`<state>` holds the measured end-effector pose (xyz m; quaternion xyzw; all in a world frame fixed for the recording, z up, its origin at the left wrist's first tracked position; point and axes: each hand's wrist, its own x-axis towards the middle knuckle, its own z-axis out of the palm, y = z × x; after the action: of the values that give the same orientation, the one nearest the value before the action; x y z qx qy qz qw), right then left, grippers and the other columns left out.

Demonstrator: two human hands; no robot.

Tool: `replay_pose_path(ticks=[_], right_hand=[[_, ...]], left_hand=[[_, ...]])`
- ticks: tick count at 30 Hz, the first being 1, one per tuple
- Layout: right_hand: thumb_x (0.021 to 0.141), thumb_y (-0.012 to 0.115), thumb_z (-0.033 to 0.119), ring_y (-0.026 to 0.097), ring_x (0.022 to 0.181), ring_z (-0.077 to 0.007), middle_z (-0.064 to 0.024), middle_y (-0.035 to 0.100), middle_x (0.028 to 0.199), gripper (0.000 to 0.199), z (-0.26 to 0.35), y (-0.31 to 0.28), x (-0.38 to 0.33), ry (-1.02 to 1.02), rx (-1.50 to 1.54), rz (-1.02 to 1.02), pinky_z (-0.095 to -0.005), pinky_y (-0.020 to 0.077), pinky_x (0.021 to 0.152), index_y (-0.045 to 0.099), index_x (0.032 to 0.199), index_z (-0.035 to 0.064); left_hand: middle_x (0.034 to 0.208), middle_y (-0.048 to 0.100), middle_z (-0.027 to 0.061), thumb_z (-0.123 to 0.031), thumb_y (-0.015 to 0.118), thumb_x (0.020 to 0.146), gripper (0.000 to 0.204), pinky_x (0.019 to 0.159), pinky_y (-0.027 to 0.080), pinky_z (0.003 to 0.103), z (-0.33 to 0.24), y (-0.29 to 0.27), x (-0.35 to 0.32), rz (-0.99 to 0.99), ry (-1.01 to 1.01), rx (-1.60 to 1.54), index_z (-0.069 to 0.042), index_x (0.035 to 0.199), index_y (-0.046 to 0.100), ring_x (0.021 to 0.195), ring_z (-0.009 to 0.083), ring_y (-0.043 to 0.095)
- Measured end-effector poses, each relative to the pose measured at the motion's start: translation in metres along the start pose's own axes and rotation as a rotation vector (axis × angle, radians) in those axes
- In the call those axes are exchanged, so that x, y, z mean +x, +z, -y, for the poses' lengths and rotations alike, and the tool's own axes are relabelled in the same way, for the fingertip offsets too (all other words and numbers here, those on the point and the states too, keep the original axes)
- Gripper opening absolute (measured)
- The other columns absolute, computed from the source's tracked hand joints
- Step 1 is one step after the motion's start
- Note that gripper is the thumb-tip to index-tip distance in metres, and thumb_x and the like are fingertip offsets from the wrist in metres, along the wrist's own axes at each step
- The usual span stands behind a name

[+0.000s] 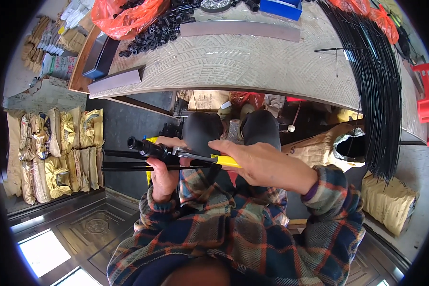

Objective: Assembling black wires into a plastic connector piece using pliers at a manufacturing workbench.

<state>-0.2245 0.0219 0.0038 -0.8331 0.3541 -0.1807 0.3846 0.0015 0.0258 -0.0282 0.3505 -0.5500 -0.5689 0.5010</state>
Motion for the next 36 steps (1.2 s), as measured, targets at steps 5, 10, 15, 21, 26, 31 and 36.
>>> replay_pose_path(ticks=[5, 10, 15, 21, 26, 31, 36], right_hand=[[0.078, 0.065, 0.013, 0.059, 0.069, -0.0326, -0.0151, 0.059, 0.089, 0.036, -0.019, 0.038, 0.001, 0.083, 0.134, -0.252, -0.0364, 0.0459, 0.057, 0.046, 0.109, 0.0071], [0.069, 0.074, 0.009, 0.054, 0.064, -0.0212, -0.0081, 0.055, 0.076, 0.022, -0.029, -0.006, 0.029, 0.026, 0.038, -0.566, -0.0293, 0.0434, 0.06, 0.054, 0.075, 0.0015], [0.074, 0.068, 0.008, 0.058, 0.068, -0.0187, -0.0077, 0.06, 0.078, 0.011, -0.082, -0.095, 0.127, 0.113, -0.046, -0.958, -0.0289, 0.0461, 0.061, 0.061, 0.081, 0.0017], [0.072, 0.069, 0.022, 0.059, 0.076, -0.0309, -0.0128, 0.054, 0.087, 0.018, -0.131, -0.155, 0.213, 0.372, -0.801, -0.778, -0.0419, 0.0474, 0.064, 0.065, 0.078, 0.0061], [0.071, 0.07, 0.023, 0.06, 0.08, -0.0295, -0.0112, 0.053, 0.089, 0.02, -0.145, -0.159, 0.246, 0.402, -0.974, -0.66, -0.0419, 0.049, 0.066, 0.065, 0.08, 0.0062], [0.072, 0.068, 0.019, 0.059, 0.083, -0.0257, -0.01, 0.052, 0.091, 0.016, -0.155, -0.157, 0.256, 0.461, -0.974, -0.603, -0.0385, 0.0513, 0.066, 0.066, 0.082, 0.0065], [0.074, 0.064, 0.021, 0.06, 0.078, -0.0289, -0.0109, 0.053, 0.088, 0.015, -0.153, -0.154, 0.256, 0.4, -0.868, -0.675, -0.0414, 0.0496, 0.066, 0.065, 0.082, 0.0082]], left_hand=[[0.071, 0.05, 0.0043, -0.065, 0.032, 0.084, 0.07, 0.059, 0.038, 0.023, 0.005, 0.007, 0.006, -0.12, -0.041, 0.006, 0.001, 0.097, 0.05, 0.062, 0.0098, 0.046], [0.061, 0.048, 0.0067, -0.059, 0.035, 0.087, 0.065, 0.058, 0.04, 0.028, 0.04, 0.006, 0.018, -0.371, -0.033, -0.103, 0.003, 0.1, 0.051, 0.058, 0.0153, 0.047], [0.064, 0.051, 0.0068, -0.048, 0.035, 0.092, 0.056, 0.062, 0.041, 0.026, 0.033, 0.01, 0.012, -0.193, -0.053, 0.048, 0.004, 0.104, 0.052, 0.063, 0.0145, 0.049], [0.081, 0.052, 0.0093, -0.038, 0.034, 0.094, 0.049, 0.075, 0.038, 0.028, 0.024, 0.005, 0.018, 0.089, -0.117, -0.055, 0.005, 0.109, 0.05, 0.077, 0.0142, 0.048], [0.078, 0.054, 0.0021, -0.05, 0.05, 0.086, 0.058, 0.064, 0.037, 0.021, 0.035, -0.008, 0.024, 0.008, -0.186, -0.199, 0.001, 0.113, 0.05, 0.07, 0.0064, 0.045], [0.08, 0.054, 0.0026, -0.047, 0.049, 0.087, 0.055, 0.064, 0.038, 0.022, 0.04, -0.015, 0.029, 0.023, -0.174, -0.259, 0.002, 0.112, 0.05, 0.071, 0.0066, 0.045], [0.086, 0.055, 0.007, -0.046, 0.046, 0.089, 0.054, 0.073, 0.042, 0.027, 0.032, -0.024, 0.031, -0.036, -0.126, -0.169, 0.004, 0.11, 0.051, 0.084, 0.0125, 0.052]])
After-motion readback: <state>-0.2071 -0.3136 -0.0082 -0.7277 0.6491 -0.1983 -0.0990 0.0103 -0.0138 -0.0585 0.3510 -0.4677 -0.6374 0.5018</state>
